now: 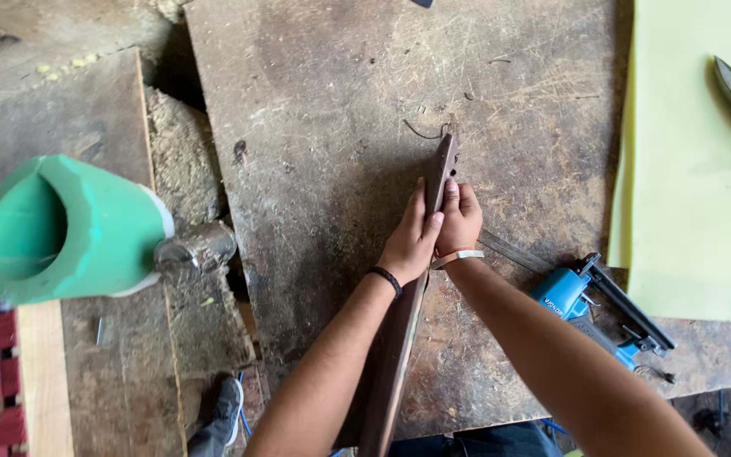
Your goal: The person holds a long wooden furniture frame strip covered with brown fabric on the workbench and uses a pneumatic nail gun to drive nails along its edge, repositioning the strip between shots. At the end they lift the padded strip and peel the brown fabric cover off the frame.
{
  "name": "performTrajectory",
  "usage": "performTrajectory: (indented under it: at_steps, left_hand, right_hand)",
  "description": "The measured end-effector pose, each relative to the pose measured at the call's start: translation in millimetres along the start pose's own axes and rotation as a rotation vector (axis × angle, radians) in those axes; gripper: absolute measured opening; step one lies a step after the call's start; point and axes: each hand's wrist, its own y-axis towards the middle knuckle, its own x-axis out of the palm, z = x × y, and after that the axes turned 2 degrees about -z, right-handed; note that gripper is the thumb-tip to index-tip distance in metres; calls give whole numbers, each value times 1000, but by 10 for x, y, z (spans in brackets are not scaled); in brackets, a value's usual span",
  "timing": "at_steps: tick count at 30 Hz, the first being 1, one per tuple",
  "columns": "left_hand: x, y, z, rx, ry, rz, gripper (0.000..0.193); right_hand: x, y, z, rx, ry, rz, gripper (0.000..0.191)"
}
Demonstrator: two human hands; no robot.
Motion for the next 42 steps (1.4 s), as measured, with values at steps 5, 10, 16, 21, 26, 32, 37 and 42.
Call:
performTrajectory:
  at_steps: [5,10,16,21,26,32,37,42]
  left_hand:
    - [-10,64,59,-109,91,-15,80]
    - [150,295,194,113,199,69,84]
    - [96,362,458,-226,268,-40,79]
    - [32,445,461,-47,332,28,79]
    - [98,500,243,80,379,116,78]
    - [143,55,172,-32,249,139,77]
    - [46,-57,215,-269,359,77,88]
    - [15,22,154,-216,328,78,93]
  right_hand:
    - [3,10,-44,31,68,-34,31]
    - [-165,54,-63,69,223,-49,29]
    - [-185,45,-110,74,227,-72,28]
    - [-72,19,-191,102,191,-63,26]
    - [-42,30,-221,116,126,-49,30]
    - [-5,30,-246,125,145,-53,30]
    - [-144,87,-493,338,-102,-228,29]
    - [-1166,-366,-1149,-87,-832,-367,26]
